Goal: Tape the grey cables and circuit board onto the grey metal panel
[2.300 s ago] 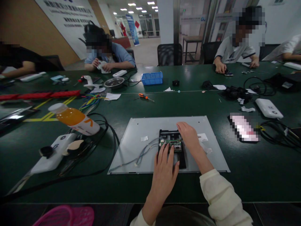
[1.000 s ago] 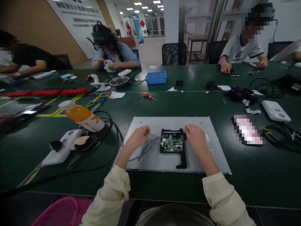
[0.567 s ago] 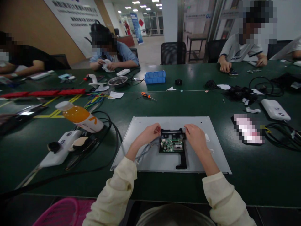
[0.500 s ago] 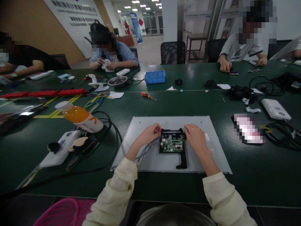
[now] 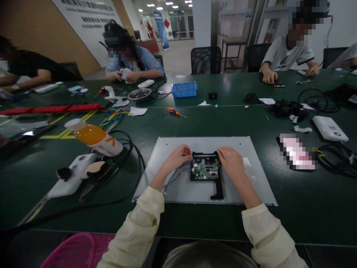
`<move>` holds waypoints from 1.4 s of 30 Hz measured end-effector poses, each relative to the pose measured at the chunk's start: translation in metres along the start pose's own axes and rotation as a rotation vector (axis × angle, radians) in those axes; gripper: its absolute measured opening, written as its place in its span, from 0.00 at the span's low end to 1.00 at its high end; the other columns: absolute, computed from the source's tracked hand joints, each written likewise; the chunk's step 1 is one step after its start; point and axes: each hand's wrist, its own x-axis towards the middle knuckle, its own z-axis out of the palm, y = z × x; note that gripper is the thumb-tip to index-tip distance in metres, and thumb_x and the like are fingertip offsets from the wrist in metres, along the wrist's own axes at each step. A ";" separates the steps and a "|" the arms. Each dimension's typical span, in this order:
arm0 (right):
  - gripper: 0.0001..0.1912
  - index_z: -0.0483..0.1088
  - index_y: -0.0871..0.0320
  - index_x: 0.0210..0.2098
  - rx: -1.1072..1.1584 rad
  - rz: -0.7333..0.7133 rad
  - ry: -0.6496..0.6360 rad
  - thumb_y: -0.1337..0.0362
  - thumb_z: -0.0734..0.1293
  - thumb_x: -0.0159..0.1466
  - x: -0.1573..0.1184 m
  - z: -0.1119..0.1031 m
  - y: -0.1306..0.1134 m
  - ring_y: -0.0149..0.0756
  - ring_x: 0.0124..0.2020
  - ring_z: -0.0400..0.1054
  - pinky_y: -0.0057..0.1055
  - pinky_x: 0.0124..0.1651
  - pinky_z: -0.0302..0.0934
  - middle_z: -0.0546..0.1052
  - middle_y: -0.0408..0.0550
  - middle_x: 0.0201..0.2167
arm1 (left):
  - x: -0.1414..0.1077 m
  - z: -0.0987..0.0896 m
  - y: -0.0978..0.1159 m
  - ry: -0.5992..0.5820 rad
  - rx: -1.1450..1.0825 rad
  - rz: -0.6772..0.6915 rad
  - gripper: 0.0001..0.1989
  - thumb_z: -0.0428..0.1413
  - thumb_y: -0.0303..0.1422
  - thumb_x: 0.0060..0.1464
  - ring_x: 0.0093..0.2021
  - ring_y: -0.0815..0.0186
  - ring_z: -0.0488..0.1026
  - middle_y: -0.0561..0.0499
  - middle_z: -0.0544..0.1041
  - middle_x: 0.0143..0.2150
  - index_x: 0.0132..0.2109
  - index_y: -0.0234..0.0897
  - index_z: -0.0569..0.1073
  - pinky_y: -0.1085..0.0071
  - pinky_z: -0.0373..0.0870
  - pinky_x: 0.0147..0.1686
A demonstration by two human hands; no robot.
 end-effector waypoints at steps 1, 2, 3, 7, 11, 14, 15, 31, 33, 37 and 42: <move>0.13 0.74 0.57 0.43 0.000 0.001 -0.002 0.67 0.59 0.66 0.000 0.000 0.000 0.41 0.45 0.72 0.36 0.48 0.63 0.79 0.49 0.43 | 0.000 0.000 0.000 0.003 -0.004 -0.005 0.07 0.55 0.24 0.44 0.32 0.68 0.72 0.54 0.73 0.29 0.34 0.37 0.67 0.71 0.69 0.35; 0.13 0.74 0.57 0.43 0.002 0.001 -0.003 0.67 0.59 0.66 0.000 0.000 0.000 0.41 0.45 0.72 0.36 0.48 0.63 0.79 0.49 0.43 | 0.000 0.000 0.000 0.005 -0.006 -0.009 0.08 0.55 0.24 0.44 0.32 0.68 0.73 0.54 0.73 0.30 0.34 0.37 0.68 0.72 0.69 0.35; 0.13 0.74 0.57 0.43 0.006 0.000 -0.003 0.67 0.59 0.66 0.000 0.000 0.000 0.41 0.45 0.72 0.36 0.48 0.63 0.79 0.49 0.43 | -0.001 0.000 0.000 0.007 -0.006 -0.013 0.08 0.56 0.24 0.44 0.32 0.68 0.73 0.54 0.74 0.30 0.34 0.36 0.68 0.72 0.69 0.35; 0.13 0.75 0.57 0.43 0.031 -0.012 0.016 0.67 0.59 0.66 0.000 -0.002 -0.002 0.41 0.46 0.72 0.37 0.49 0.64 0.79 0.50 0.43 | -0.002 0.000 0.000 0.015 0.005 -0.029 0.07 0.58 0.26 0.45 0.31 0.68 0.73 0.54 0.74 0.30 0.34 0.37 0.69 0.73 0.68 0.33; 0.14 0.75 0.58 0.43 0.057 -0.037 0.065 0.66 0.58 0.66 0.002 -0.002 -0.006 0.42 0.47 0.71 0.38 0.51 0.63 0.79 0.52 0.44 | -0.003 -0.001 0.000 0.024 0.020 -0.036 0.07 0.59 0.28 0.45 0.31 0.67 0.73 0.54 0.74 0.29 0.33 0.37 0.68 0.72 0.67 0.32; 0.15 0.75 0.58 0.43 0.078 -0.067 0.079 0.67 0.58 0.66 0.004 0.000 -0.010 0.42 0.47 0.71 0.39 0.52 0.63 0.79 0.52 0.43 | -0.004 -0.001 0.000 0.029 0.023 -0.033 0.08 0.59 0.28 0.45 0.31 0.67 0.73 0.54 0.74 0.29 0.34 0.37 0.68 0.72 0.67 0.33; 0.15 0.76 0.58 0.43 0.080 -0.077 0.076 0.68 0.58 0.66 0.005 0.001 -0.011 0.42 0.46 0.70 0.40 0.52 0.63 0.79 0.52 0.43 | -0.004 0.000 0.001 0.030 0.022 -0.032 0.08 0.59 0.28 0.45 0.31 0.67 0.73 0.54 0.74 0.30 0.34 0.37 0.68 0.72 0.67 0.33; 0.13 0.76 0.58 0.41 0.010 -0.117 -0.044 0.69 0.60 0.66 0.011 0.012 -0.018 0.42 0.45 0.70 0.38 0.51 0.61 0.80 0.52 0.41 | -0.007 -0.002 0.010 0.127 0.139 -0.005 0.04 0.54 0.28 0.50 0.34 0.66 0.71 0.51 0.75 0.34 0.35 0.36 0.71 0.69 0.69 0.38; 0.13 0.76 0.58 0.41 0.012 -0.117 -0.045 0.69 0.60 0.66 0.010 0.013 -0.018 0.42 0.45 0.70 0.38 0.51 0.61 0.79 0.52 0.41 | -0.009 -0.001 0.011 0.106 0.183 0.010 0.05 0.54 0.26 0.48 0.34 0.65 0.70 0.51 0.75 0.34 0.34 0.36 0.72 0.69 0.68 0.39; 0.12 0.76 0.58 0.40 0.017 -0.123 -0.043 0.69 0.60 0.65 0.010 0.012 -0.019 0.42 0.45 0.70 0.39 0.52 0.61 0.79 0.52 0.42 | -0.011 -0.001 0.012 0.055 0.240 0.044 0.03 0.56 0.27 0.48 0.34 0.64 0.70 0.52 0.74 0.32 0.33 0.36 0.74 0.69 0.68 0.39; 0.12 0.76 0.58 0.40 0.030 -0.142 -0.049 0.70 0.60 0.65 0.011 0.013 -0.020 0.42 0.45 0.70 0.39 0.52 0.61 0.79 0.52 0.42 | -0.011 -0.002 0.011 0.040 0.274 0.054 0.04 0.56 0.28 0.48 0.35 0.64 0.71 0.51 0.75 0.32 0.33 0.36 0.75 0.69 0.68 0.39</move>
